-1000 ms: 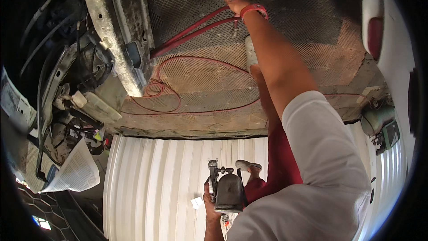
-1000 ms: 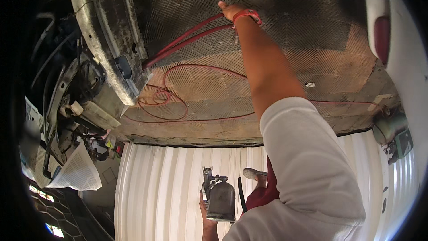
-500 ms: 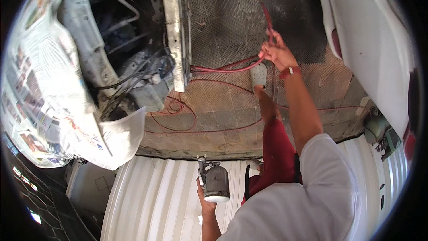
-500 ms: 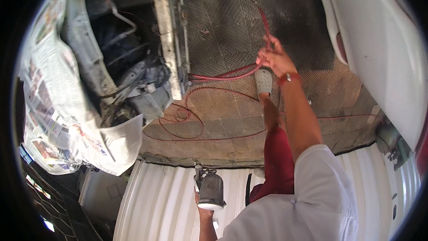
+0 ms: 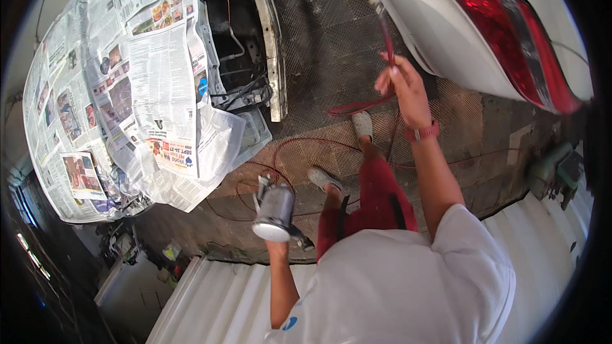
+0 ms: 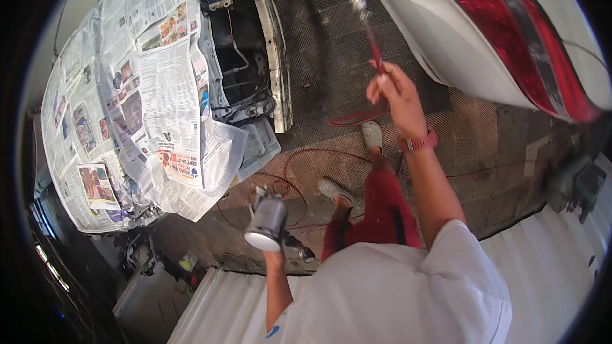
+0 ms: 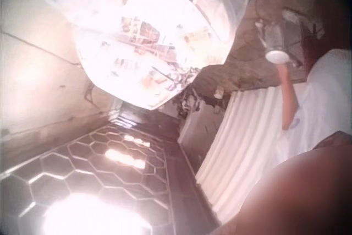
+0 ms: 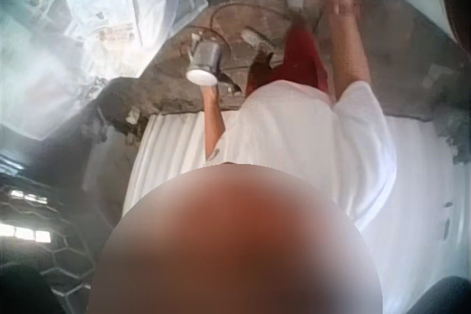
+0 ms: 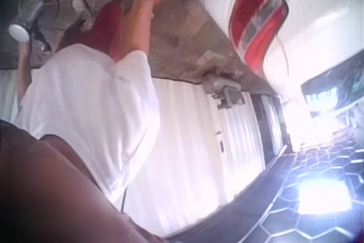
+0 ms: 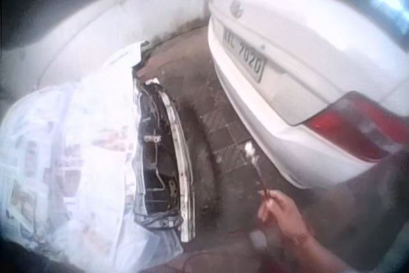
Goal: The person walks through a garage, picks up a spray gun, and prepares paint by mixing it in a can. They then attach the spray gun to an air hose and spray paint the rear bumper of a white car while using a newspaper as a mask.
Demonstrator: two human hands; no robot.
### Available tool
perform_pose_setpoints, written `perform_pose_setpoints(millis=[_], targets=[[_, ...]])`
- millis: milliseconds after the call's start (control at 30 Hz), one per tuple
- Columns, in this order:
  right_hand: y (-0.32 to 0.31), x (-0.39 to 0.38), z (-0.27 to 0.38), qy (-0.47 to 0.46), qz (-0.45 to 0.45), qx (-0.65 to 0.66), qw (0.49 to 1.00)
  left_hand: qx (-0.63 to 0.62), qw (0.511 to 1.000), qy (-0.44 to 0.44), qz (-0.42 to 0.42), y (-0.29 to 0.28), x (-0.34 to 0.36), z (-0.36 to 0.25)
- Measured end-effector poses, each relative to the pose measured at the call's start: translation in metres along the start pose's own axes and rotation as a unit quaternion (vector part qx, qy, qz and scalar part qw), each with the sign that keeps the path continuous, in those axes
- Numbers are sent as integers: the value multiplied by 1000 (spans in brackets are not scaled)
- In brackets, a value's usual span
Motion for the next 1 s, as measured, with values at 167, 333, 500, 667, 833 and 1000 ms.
perform_pose_setpoints(millis=[167,333,500,667,833,1000], targets=[[9,-160,57,5,51,-31,998,-454,889,46,47,-19,52,-108],[60,-313,94,-53,31,-263,963,-558,819,4,133,-14,85,-233],[117,-426,59,-18,2,-344,939,-581,795,59,164,-23,76,-328],[116,-493,53,-4,-132,-285,950,-600,772,58,203,1,33,-371],[89,-532,55,-63,-260,-302,915,-553,783,45,279,72,-28,-391],[29,-557,31,-43,-307,-227,923,-496,810,65,304,150,-81,-408]])
Point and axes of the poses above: each hand's wrist, its own x-axis towards the middle knuckle, its own y-axis out of the palm, z = x × y, the point moved 10 cm from there along x, towards the middle knuckle, and after that the axes turned 12 degrees about -x, right-handed, at the moved point
